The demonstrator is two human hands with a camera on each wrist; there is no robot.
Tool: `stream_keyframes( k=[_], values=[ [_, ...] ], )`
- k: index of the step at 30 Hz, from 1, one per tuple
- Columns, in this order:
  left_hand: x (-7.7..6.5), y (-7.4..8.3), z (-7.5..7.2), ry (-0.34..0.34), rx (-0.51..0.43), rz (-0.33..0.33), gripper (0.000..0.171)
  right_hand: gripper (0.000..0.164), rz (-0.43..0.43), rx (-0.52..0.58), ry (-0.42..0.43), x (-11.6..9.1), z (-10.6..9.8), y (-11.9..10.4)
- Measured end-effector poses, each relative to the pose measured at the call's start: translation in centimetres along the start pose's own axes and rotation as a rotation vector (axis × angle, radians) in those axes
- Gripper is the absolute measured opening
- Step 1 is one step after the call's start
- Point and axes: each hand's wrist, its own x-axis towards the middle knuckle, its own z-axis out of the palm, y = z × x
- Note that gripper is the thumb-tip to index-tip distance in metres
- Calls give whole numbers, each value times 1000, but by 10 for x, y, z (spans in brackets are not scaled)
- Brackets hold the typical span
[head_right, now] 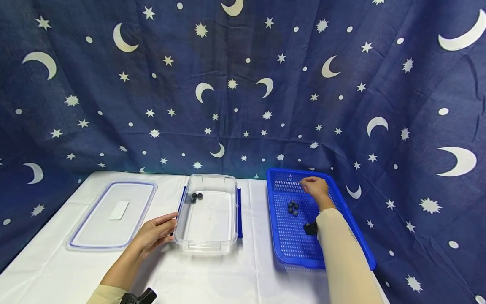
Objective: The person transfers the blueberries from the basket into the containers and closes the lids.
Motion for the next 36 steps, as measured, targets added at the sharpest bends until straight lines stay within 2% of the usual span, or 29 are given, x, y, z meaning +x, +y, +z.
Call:
stream_keyframes(
  k=[6, 14, 21, 26, 36],
  values=[
    [0, -1, 0, -11, -5, 2, 49, 36, 25, -7, -34, -5, 6, 28],
    [1, -1, 2, -8, -13, 6, 48, 33, 49, 72, -79, -10, 18, 49],
    [1, -2, 1, -9, -22, 1, 48, 30, 88, -21, -81, -13, 23, 58],
    [1, -1, 1, -15, -21, -1, 49, 31, 68, -111, -72, -15, 25, 60],
    [1, -2, 0, -5, -17, 5, 49, 32, 127, -43, -81, -7, 31, 70]
  ],
)
